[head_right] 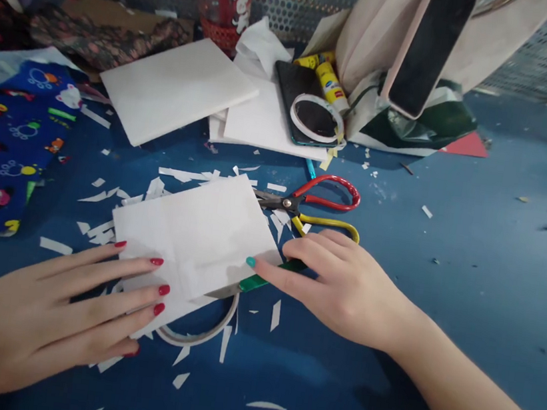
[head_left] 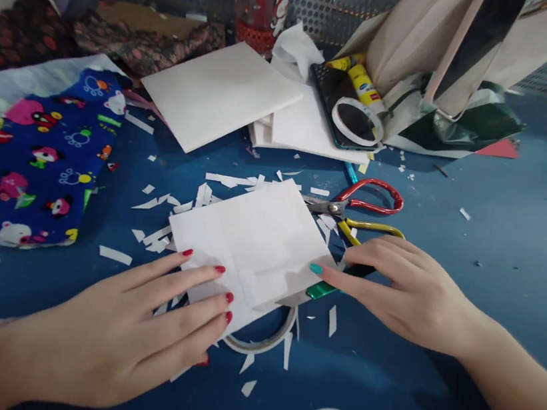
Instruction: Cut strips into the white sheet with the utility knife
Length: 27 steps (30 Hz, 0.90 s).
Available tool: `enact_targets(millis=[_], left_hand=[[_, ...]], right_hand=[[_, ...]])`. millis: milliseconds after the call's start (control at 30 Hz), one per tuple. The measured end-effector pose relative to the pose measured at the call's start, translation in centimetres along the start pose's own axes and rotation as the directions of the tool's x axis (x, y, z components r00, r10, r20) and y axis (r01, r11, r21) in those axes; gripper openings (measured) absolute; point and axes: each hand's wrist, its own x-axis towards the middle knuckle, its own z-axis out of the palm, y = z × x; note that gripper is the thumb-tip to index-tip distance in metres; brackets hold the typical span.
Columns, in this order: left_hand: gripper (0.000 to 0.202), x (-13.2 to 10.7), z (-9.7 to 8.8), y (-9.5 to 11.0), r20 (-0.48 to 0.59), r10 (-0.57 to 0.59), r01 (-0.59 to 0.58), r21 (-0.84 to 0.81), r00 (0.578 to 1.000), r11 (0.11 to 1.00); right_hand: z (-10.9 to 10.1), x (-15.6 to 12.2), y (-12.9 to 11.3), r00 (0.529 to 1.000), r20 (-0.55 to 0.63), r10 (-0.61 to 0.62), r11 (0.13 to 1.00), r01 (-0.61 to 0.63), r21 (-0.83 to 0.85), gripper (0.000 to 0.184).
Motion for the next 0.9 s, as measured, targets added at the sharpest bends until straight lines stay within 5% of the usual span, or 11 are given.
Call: enact_targets(millis=[233,900], left_hand=[[0.028,-0.5,0.2,-0.3,0.025,0.0,0.0,0.007,1.0,1.0],[0.034,-0.7,0.2,-0.4,0.071,0.022,-0.017,-0.059,0.997,0.998]], right_hand=[[0.1,0.2,-0.8,0.996,0.041,-0.083,0.996,0.081,0.045,0.03],[0.5,-0.1,-1.4,0.998,0.047,-0.037,0.998,0.035,0.043,0.028]])
